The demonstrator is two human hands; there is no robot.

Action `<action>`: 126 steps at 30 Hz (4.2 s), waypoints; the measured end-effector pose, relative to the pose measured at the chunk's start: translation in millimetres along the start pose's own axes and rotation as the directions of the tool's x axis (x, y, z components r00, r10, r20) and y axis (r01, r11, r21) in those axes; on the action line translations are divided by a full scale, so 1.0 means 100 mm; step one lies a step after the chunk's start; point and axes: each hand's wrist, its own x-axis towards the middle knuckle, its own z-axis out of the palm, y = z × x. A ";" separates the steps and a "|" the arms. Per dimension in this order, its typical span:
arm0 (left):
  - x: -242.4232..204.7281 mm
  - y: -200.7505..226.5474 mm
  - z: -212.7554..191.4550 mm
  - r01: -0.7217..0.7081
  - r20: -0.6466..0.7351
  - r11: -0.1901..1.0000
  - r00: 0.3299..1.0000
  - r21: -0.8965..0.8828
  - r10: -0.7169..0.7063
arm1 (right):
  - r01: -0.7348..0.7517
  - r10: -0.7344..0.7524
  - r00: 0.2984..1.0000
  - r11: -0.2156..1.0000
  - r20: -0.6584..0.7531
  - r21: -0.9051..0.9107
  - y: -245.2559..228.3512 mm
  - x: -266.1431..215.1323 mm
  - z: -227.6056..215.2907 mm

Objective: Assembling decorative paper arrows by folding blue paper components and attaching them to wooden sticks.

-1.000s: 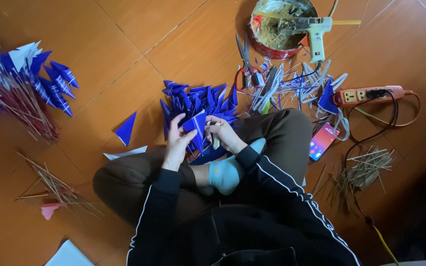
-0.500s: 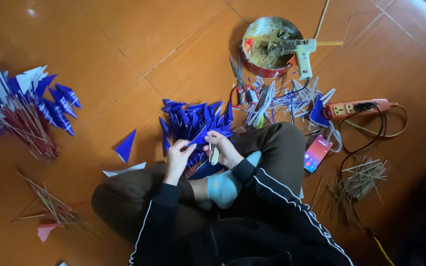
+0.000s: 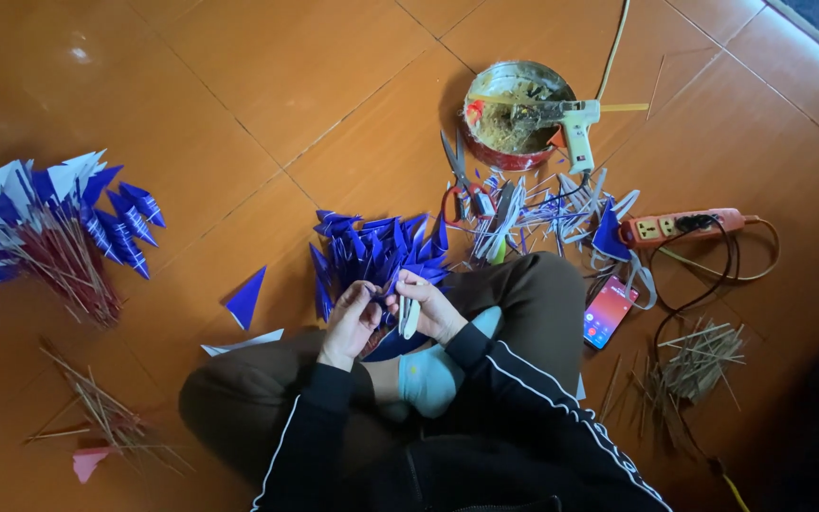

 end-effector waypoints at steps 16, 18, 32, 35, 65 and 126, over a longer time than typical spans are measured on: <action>-0.03 0.14 0.15 0.062 -0.198 0.893 0.980 0.445 0.031 | 0.186 -0.161 0.983 0.843 0.093 -0.504 0.03 0.03 0.06; -0.04 0.19 0.13 0.011 -0.101 0.777 0.993 0.630 0.068 | 0.192 -0.147 0.981 0.753 0.124 -0.629 0.05 0.06 0.04; 0.04 0.17 -0.13 -0.080 0.060 0.505 0.997 0.860 0.054 | 0.315 -0.172 0.948 0.398 0.267 -0.862 0.03 -0.09 0.16; -0.01 0.25 -0.03 -0.134 0.078 0.612 0.990 0.780 0.118 | 0.362 -0.270 0.922 0.349 0.276 -0.865 0.02 -0.05 0.13; 0.20 -0.25 -0.24 0.177 -0.272 0.970 0.937 -0.167 -0.218 | 0.441 -0.500 0.865 0.724 0.038 -0.530 -0.20 -0.02 0.21; 0.11 -0.01 -0.16 -0.004 -0.380 0.784 0.873 0.620 0.305 | 0.219 -0.433 0.890 0.684 -0.146 -0.696 -0.13 0.00 0.13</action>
